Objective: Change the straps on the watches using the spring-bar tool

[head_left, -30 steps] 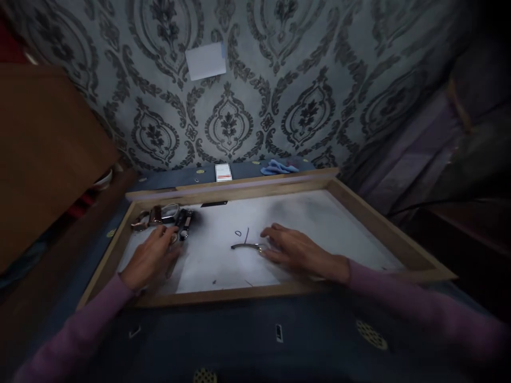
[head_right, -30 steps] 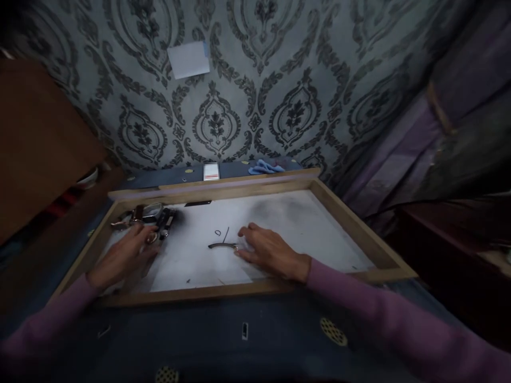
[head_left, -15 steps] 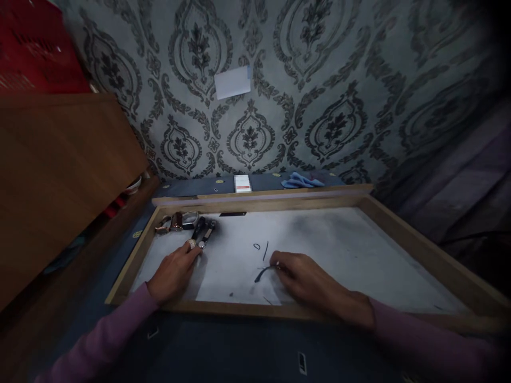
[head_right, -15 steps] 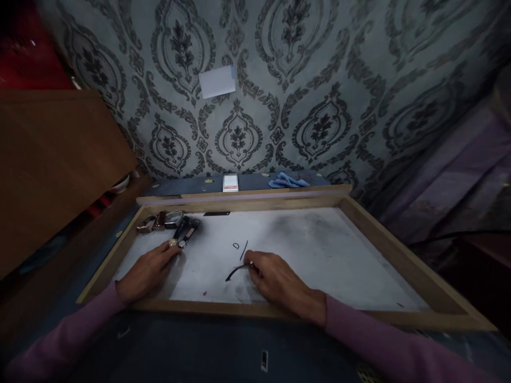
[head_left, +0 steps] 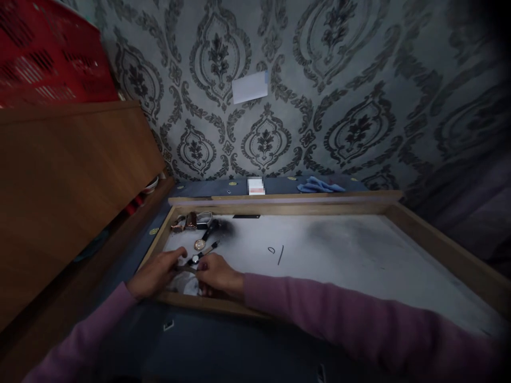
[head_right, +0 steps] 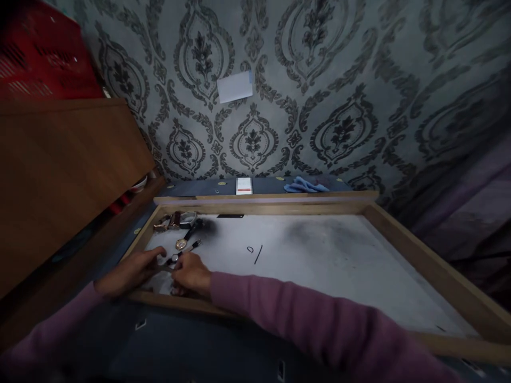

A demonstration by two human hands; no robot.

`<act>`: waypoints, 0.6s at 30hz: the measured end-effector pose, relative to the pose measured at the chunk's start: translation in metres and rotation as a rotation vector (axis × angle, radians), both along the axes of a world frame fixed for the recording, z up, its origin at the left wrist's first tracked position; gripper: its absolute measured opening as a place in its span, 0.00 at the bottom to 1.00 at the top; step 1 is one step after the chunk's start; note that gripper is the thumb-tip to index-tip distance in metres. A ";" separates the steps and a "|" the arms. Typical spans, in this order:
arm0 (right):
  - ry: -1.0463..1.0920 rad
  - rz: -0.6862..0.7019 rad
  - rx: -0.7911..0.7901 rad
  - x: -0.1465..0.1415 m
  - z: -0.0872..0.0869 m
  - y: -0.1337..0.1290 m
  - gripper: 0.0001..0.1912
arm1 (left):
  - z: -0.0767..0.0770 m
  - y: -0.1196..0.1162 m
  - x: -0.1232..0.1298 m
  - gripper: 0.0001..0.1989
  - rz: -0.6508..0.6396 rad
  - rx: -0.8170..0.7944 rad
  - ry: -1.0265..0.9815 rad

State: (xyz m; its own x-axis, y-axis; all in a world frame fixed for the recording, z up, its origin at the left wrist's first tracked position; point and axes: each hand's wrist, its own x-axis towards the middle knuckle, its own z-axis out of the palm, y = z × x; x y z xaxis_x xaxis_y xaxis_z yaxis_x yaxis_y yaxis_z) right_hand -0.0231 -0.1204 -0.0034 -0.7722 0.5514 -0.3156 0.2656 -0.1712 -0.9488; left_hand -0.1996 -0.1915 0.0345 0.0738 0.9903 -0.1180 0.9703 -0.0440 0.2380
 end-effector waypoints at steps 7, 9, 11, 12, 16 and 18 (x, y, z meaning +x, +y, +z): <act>0.072 -0.007 0.050 -0.020 -0.004 -0.010 0.13 | 0.021 0.013 -0.027 0.12 0.072 0.123 0.000; 0.080 0.007 0.103 -0.007 0.000 -0.007 0.12 | 0.021 0.022 -0.016 0.12 0.046 0.157 -0.022; 0.076 0.007 0.173 0.014 0.005 -0.002 0.10 | 0.016 0.033 0.001 0.12 0.000 0.171 -0.047; 0.068 -0.004 0.211 0.027 0.009 0.003 0.09 | 0.012 0.038 0.010 0.12 -0.029 0.174 -0.059; -0.004 -0.152 0.618 0.096 0.019 0.034 0.10 | -0.007 0.051 0.039 0.16 -0.149 0.156 -0.017; -0.099 -0.220 0.952 0.134 0.018 0.053 0.11 | -0.014 0.052 0.043 0.22 -0.155 0.120 0.049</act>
State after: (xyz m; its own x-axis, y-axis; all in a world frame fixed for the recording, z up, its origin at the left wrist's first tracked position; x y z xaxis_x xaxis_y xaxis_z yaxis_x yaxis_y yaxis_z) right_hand 0.1111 -0.0674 0.0146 -0.6161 0.7373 0.2773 0.4053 0.5986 -0.6910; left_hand -0.1562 -0.1393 0.0207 0.2235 0.9747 -0.0070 0.9600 -0.2189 0.1745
